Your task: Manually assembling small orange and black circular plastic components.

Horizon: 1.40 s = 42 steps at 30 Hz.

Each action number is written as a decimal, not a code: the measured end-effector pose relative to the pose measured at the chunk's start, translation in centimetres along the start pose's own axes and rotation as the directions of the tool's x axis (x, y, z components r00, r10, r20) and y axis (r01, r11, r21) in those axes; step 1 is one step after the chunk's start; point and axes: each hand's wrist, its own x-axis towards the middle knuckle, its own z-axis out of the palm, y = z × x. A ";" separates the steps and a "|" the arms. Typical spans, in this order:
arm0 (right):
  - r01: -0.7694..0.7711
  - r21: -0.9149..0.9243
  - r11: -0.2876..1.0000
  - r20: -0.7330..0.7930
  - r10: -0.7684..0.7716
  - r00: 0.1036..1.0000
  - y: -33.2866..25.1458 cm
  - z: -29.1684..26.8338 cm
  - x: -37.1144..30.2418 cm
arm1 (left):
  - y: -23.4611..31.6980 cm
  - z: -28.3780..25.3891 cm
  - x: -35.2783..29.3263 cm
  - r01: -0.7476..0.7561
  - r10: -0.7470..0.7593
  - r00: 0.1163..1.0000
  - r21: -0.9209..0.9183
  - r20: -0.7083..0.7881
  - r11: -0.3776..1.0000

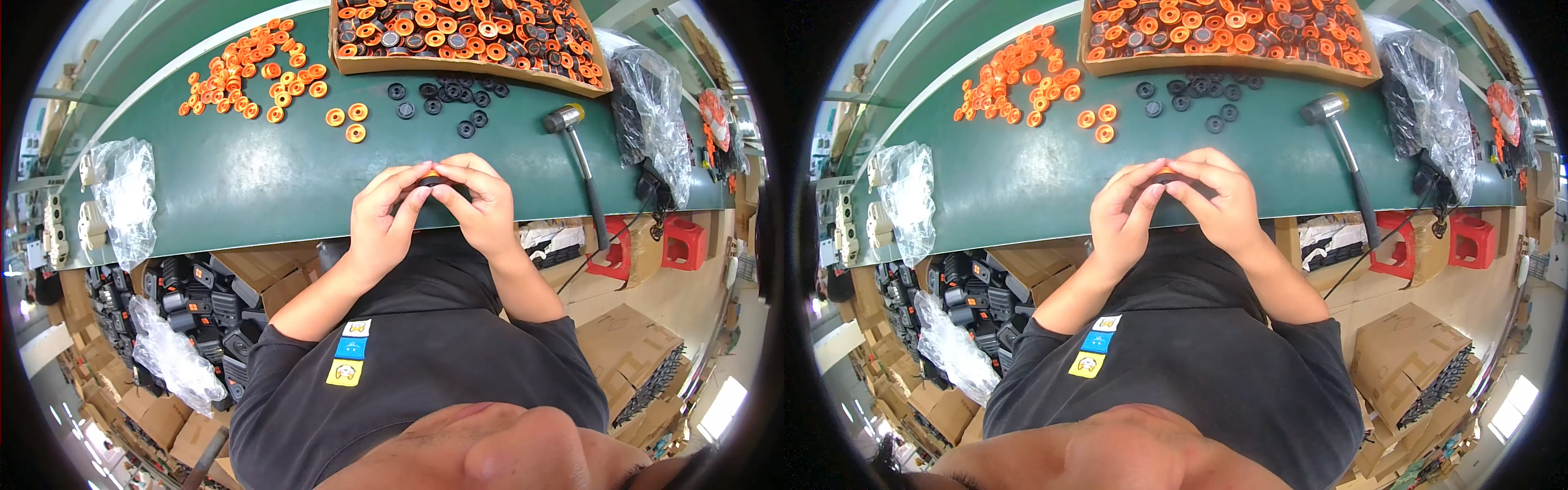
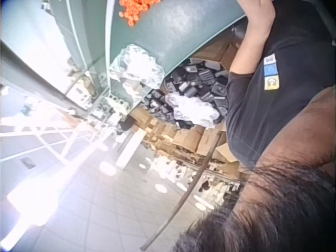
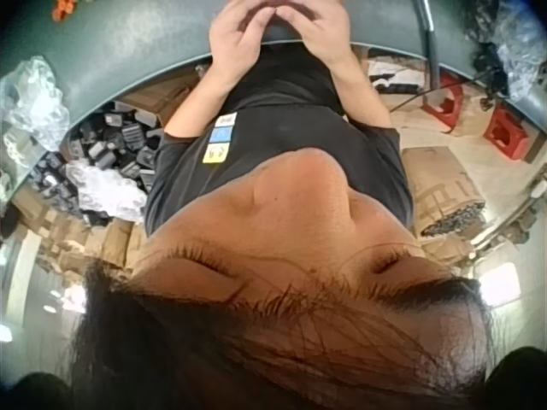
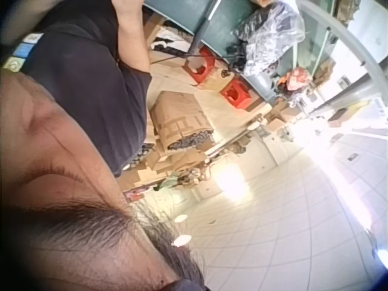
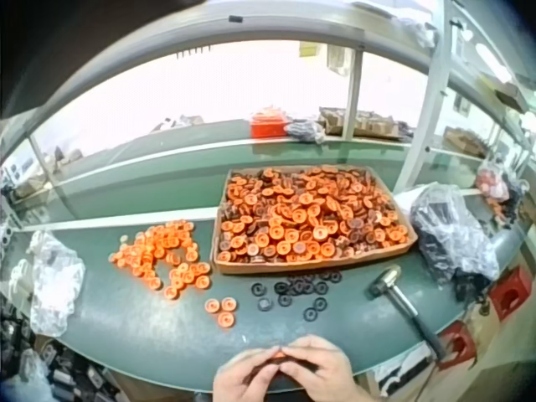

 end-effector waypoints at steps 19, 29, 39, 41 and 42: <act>-0.081 0.160 0.984 0.080 0.068 0.994 -1.3 -0.2 -0.7 | 0.7 -0.8 -0.8 -0.018 0.018 0.999 0.002 -0.031 1.000; -0.109 0.167 0.980 0.034 0.105 0.994 -2.4 0.5 -0.4 | 0.5 -1.1 0.1 0.258 -0.248 0.965 -0.416 0.079 0.872; -0.177 0.237 0.955 0.035 0.174 0.984 -0.2 0.9 -0.7 | 0.2 -1.1 -0.4 0.052 -0.045 0.998 -0.173 0.044 0.983; -0.139 0.160 0.977 0.091 0.126 0.988 -0.8 0.5 0.0 | 0.3 -1.5 0.3 -0.039 0.037 0.998 0.039 0.053 0.998; -0.104 0.091 0.990 0.141 0.091 0.986 -1.2 0.2 0.3 | 0.4 -1.7 0.5 -0.050 0.049 0.998 0.037 0.041 0.998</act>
